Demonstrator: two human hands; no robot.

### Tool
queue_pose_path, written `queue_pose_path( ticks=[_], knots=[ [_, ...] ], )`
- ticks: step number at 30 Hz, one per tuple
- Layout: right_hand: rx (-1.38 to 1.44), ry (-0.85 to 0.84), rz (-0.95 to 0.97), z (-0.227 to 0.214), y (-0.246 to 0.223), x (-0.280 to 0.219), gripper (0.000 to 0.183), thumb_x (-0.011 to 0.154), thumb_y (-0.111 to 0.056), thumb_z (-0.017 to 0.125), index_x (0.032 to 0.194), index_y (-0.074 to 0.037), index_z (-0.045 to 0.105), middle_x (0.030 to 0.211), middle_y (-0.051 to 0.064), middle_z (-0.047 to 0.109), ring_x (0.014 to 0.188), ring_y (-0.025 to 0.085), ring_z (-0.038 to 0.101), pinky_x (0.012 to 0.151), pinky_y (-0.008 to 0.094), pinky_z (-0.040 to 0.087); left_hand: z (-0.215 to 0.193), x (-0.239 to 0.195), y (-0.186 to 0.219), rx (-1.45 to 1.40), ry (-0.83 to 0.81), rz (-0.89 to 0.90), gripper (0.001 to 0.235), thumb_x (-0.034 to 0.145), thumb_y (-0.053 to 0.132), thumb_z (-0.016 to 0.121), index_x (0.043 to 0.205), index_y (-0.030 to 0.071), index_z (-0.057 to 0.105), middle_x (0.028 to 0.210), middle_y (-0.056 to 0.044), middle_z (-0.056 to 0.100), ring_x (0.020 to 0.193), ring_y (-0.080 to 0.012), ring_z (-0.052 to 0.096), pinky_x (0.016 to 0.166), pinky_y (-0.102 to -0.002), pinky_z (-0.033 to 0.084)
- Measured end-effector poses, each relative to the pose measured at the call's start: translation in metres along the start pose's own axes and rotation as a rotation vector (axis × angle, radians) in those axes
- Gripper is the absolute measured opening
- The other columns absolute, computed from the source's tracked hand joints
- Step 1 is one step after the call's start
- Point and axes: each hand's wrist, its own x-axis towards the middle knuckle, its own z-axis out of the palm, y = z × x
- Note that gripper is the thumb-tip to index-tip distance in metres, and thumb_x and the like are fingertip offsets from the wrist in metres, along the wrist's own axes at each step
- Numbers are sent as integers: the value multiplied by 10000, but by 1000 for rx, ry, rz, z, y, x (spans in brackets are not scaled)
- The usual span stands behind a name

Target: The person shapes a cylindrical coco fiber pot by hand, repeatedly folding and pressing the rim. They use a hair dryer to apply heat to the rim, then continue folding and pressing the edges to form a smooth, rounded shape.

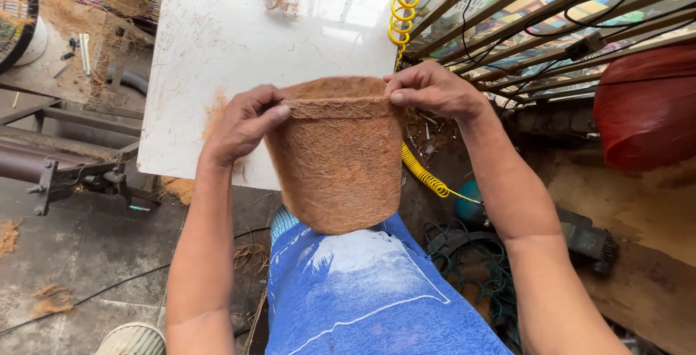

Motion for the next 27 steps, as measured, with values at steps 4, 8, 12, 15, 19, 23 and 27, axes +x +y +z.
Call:
queue_pose_path(
  ticks=[4, 8, 12, 15, 19, 23, 27],
  knots=[
    [53, 13, -88, 13, -34, 3, 111, 944, -18, 631, 915, 9, 735, 824, 68, 635, 812, 151, 602, 916, 382, 489, 1, 2, 36, 53, -56, 32, 754, 795, 499, 691, 1378, 40, 554, 1287, -251, 610, 1319, -457, 466, 1148, -638, 196],
    [48, -16, -90, 32, -28, 4, 139, 965, -24, 616, 947, 23, 745, 730, 76, 617, 683, 163, 551, 720, 334, 468, 25, 9, 40, 216, -158, 163, 703, 829, 556, 699, 1307, 47, 623, 1177, -254, 680, 1226, -482, 554, 1149, -656, 168],
    [-147, -63, -31, 49, -35, -7, 274, 975, -108, 597, 1206, 18, 670, 991, 210, 679, 919, 322, 643, 864, 501, 499, 48, 14, 18, 150, -180, 14, 170, 945, 203, 651, 969, 68, 752, 795, -129, 673, 802, -291, 649, 843, -428, 488],
    [-415, 0, -153, 64, -26, -14, 433, 947, -81, 617, 1364, 23, 563, 1239, 270, 639, 1076, 417, 644, 945, 559, 483, 54, 20, -10, 117, -116, 16, 145, 953, 181, 652, 903, 90, 754, 720, -81, 635, 733, -221, 607, 760, -368, 483],
    [-1207, 232, -275, 99, 13, -31, 537, 1031, -323, 465, 1506, -72, 440, 1501, 144, 487, 1344, 344, 490, 1148, 488, 300, 58, 19, -25, 114, -79, 43, 131, 947, 187, 672, 890, 103, 753, 719, -82, 640, 731, -202, 605, 730, -358, 486],
    [-1219, 256, -349, 77, 23, -40, 525, 1023, -299, 496, 1514, -120, 452, 1518, 93, 494, 1434, 254, 396, 1233, 433, 102, 64, 23, -18, 72, -115, 51, 121, 957, 142, 663, 906, 81, 753, 735, -89, 644, 722, -210, 594, 704, -357, 472],
    [-327, 220, 81, 41, -7, -21, 381, 1036, -270, 426, 1241, -51, 662, 1034, 177, 735, 1064, 361, 679, 1108, 557, 340, 69, 28, -9, 82, -139, 46, 107, 957, 133, 662, 912, 91, 750, 739, -80, 647, 716, -208, 594, 699, -350, 462]
  ],
)
